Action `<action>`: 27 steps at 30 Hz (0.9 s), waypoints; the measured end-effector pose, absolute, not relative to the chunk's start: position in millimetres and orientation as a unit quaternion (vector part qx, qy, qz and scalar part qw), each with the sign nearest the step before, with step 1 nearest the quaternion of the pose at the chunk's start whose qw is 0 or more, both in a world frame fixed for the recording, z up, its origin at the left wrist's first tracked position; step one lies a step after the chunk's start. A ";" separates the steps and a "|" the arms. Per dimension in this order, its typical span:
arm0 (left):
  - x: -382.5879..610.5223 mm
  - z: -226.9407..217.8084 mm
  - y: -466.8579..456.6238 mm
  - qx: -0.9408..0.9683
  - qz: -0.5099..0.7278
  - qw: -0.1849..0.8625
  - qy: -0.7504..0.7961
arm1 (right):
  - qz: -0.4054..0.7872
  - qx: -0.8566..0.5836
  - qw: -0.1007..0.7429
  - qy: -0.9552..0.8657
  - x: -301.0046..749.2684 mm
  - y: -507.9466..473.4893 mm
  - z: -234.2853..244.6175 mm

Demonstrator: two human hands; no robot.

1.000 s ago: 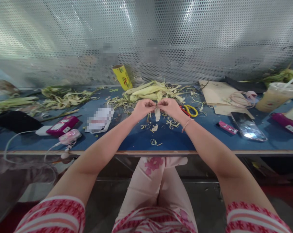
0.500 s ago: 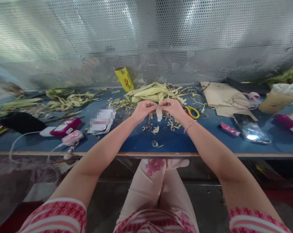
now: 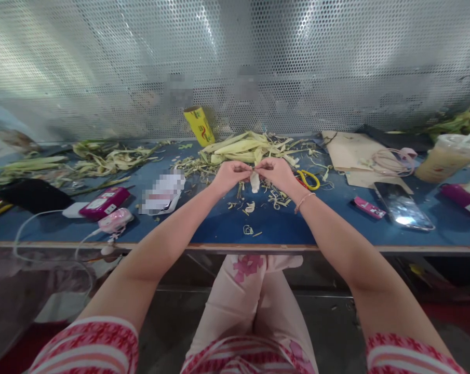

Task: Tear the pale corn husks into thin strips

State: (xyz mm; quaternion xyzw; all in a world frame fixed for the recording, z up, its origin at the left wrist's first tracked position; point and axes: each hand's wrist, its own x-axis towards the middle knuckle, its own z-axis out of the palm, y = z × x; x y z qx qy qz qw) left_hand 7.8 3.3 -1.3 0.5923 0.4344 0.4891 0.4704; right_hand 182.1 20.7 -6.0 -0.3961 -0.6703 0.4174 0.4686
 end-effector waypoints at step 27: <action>4.5 -13.1 14.1 0.694 0.500 0.325 0.403 | 0.537 -0.434 0.447 -0.568 176.9 15.8 -6.1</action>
